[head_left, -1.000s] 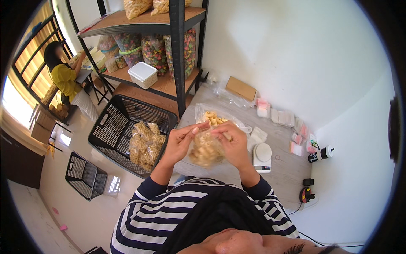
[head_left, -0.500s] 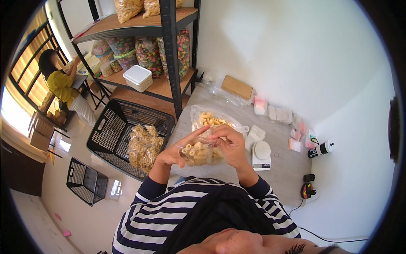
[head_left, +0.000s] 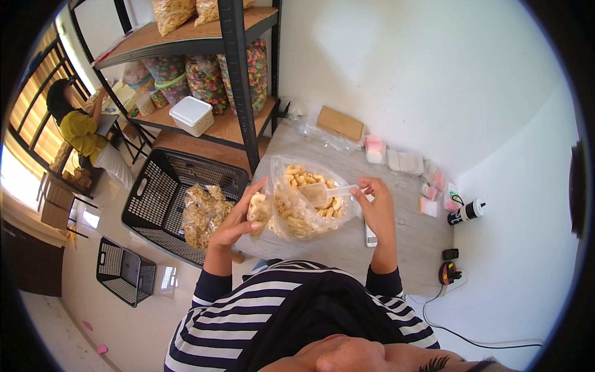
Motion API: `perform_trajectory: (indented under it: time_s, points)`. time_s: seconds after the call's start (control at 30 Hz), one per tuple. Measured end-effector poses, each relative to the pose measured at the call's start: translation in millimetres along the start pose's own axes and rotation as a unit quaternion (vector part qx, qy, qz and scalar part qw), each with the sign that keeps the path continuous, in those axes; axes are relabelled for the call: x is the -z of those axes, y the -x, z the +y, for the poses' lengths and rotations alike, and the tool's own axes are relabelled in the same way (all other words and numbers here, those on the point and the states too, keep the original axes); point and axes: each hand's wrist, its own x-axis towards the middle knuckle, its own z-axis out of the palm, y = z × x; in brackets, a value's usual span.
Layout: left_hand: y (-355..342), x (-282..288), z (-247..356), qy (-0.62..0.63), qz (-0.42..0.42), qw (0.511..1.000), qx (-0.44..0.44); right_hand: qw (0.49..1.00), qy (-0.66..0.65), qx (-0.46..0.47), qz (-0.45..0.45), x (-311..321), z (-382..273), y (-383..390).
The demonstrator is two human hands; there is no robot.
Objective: The person scoops ring-shaped snacks from a large bag into small clear plastic bags using a scoop, weighs each bag on a digital scale, and sets the filled bags aside. The process repeats for multiple bags.
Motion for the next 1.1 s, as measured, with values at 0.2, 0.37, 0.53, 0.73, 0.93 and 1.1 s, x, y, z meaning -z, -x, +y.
perform_trajectory:
  time_s: [0.2,0.37,0.53,0.73,0.93,1.1]
  points:
    - [-2,7,-12,-0.078,0.035,0.996,0.018,0.992,-0.121,-0.013,-0.027,-11,6,9]
    - [3,9,-43,-0.116,0.057,0.991,0.038,0.987,-0.108,0.113,0.033,-4,-10,9]
    - [7,-5,-59,-0.149,0.054,0.985,0.067,0.983,-0.066,0.164,0.054,-7,-21,7]
    - [7,-10,-65,-0.152,0.057,0.985,0.055,0.992,-0.024,0.112,0.044,-20,-12,11]
    - [5,-13,-64,-0.143,0.058,0.987,0.047,0.993,-0.112,0.015,0.046,-33,10,6]
    - [6,-15,-64,-0.134,0.057,0.988,0.056,0.98,-0.198,-0.008,0.031,-46,16,11]
